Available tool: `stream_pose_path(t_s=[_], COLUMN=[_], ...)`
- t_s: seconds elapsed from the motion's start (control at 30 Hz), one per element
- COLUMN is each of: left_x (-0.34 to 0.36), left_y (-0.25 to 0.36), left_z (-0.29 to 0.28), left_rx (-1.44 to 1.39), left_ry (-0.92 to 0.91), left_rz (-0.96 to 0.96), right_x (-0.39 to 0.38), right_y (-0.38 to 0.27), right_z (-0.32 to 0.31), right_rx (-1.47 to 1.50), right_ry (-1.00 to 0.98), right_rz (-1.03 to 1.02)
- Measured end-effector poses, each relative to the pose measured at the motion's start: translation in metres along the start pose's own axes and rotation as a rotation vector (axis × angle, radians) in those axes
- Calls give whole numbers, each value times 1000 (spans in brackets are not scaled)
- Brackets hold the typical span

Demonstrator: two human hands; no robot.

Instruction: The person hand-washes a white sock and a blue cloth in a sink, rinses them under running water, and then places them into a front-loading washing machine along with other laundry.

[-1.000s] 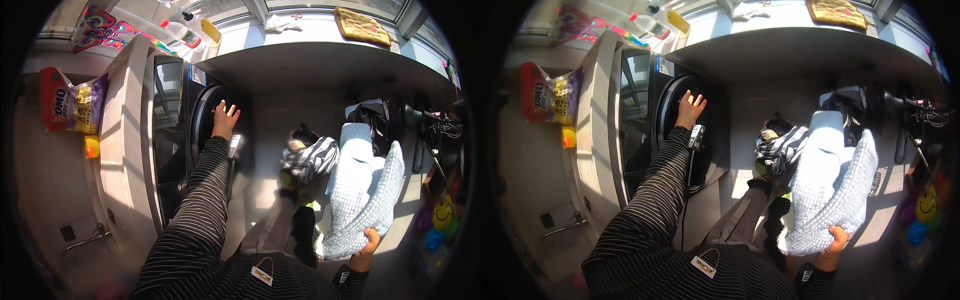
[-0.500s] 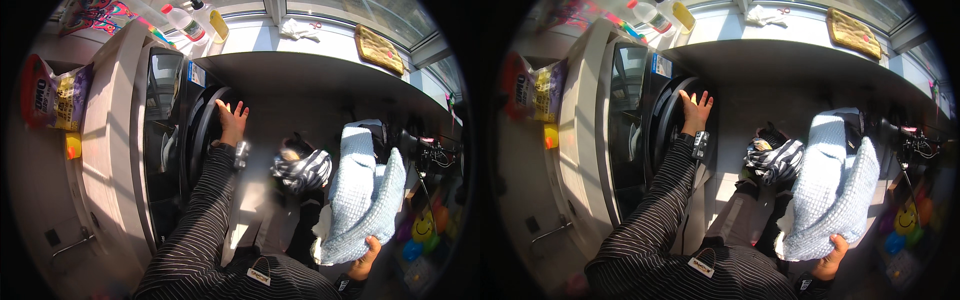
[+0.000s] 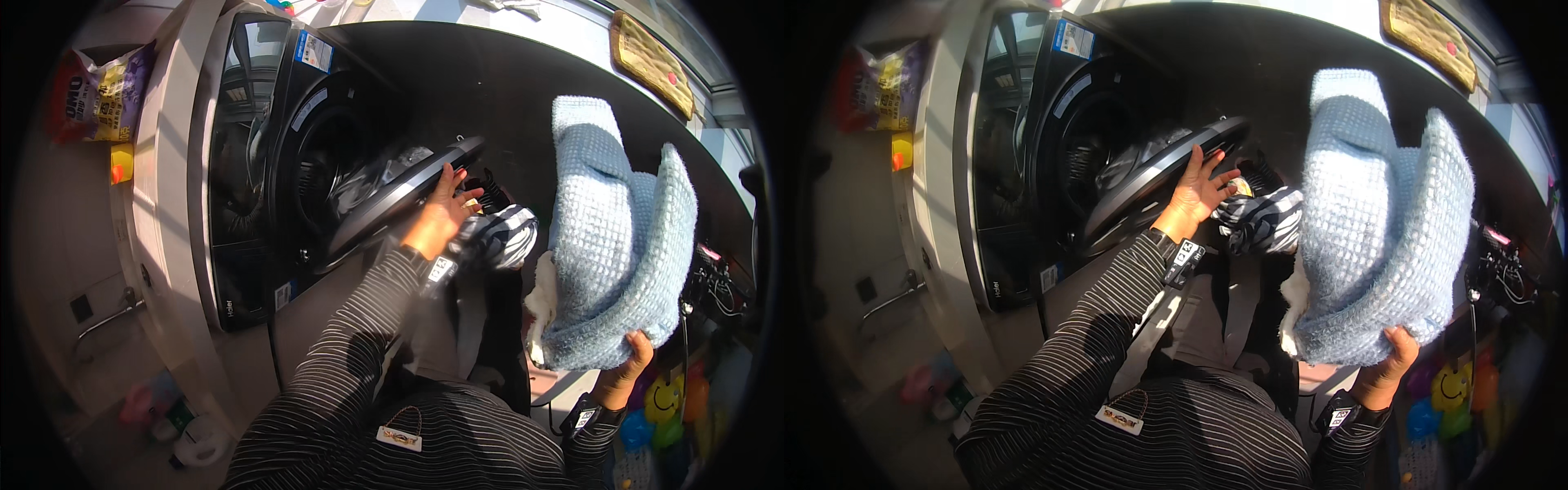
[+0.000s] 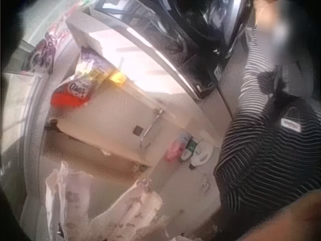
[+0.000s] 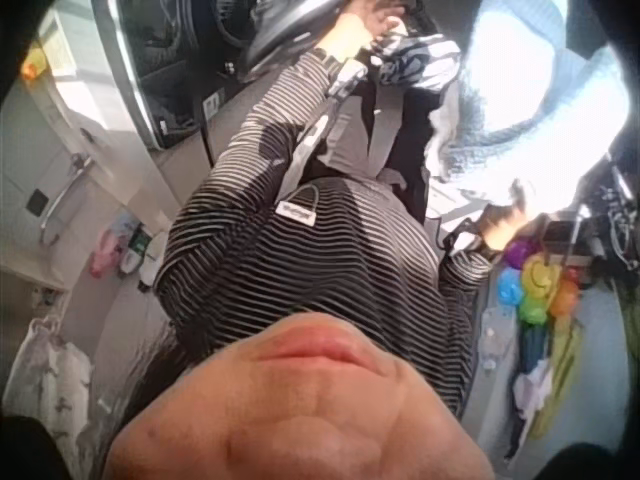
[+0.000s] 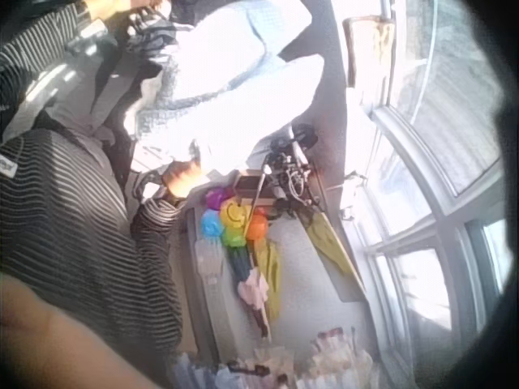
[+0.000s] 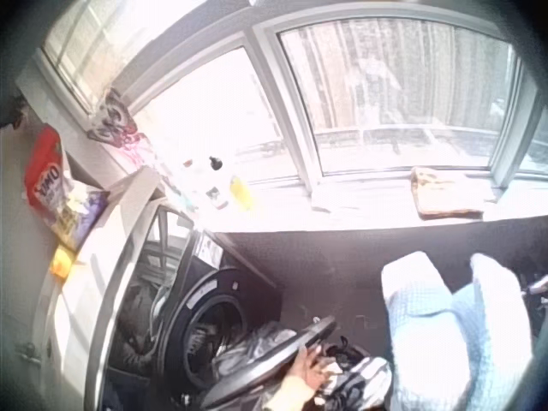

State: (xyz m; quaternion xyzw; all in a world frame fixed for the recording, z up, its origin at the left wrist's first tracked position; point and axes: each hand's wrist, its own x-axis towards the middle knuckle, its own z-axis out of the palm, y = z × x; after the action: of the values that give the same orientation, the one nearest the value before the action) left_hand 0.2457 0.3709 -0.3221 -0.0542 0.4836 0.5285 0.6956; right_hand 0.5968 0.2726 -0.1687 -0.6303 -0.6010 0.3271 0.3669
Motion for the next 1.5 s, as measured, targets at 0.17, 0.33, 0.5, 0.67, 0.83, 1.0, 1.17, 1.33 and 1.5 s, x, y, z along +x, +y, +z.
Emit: stream_pose_path(t_s=[0.17,0.33,0.5,0.67,0.83,1.0,1.17,1.33,1.5], left_x=[3,12,20,36,43,49,51,35,20], left_y=[27,59,76,86,105,130,146,153,162], left_z=[-20,-41,-54,-49,-50,-56,-62,-74,-81], left_rx=[15,-13,-94,-204,-225,-184,-151,-123,-97], left_ry=[93,134,193,180,13,-40,-60,-57,-107], left_rz=[90,97,44,21,37,6,7,-28,-14], right_x=[0,7,9,-10,-40,-62,-60,-52,-43], right_y=[-5,-4,-1,-23,-85,-147,-195,-206,-208], right_z=[-3,0,4,-2,-12,-19,-23,-10,11], right_rx=[-210,-119,-73,-47,-77,-84,-94,-73,-36], right_ry=[8,19,82,185,385,581,684,704,704], right_rz=[-138,-67,-53,1,8,-44,-82,-96,-98])
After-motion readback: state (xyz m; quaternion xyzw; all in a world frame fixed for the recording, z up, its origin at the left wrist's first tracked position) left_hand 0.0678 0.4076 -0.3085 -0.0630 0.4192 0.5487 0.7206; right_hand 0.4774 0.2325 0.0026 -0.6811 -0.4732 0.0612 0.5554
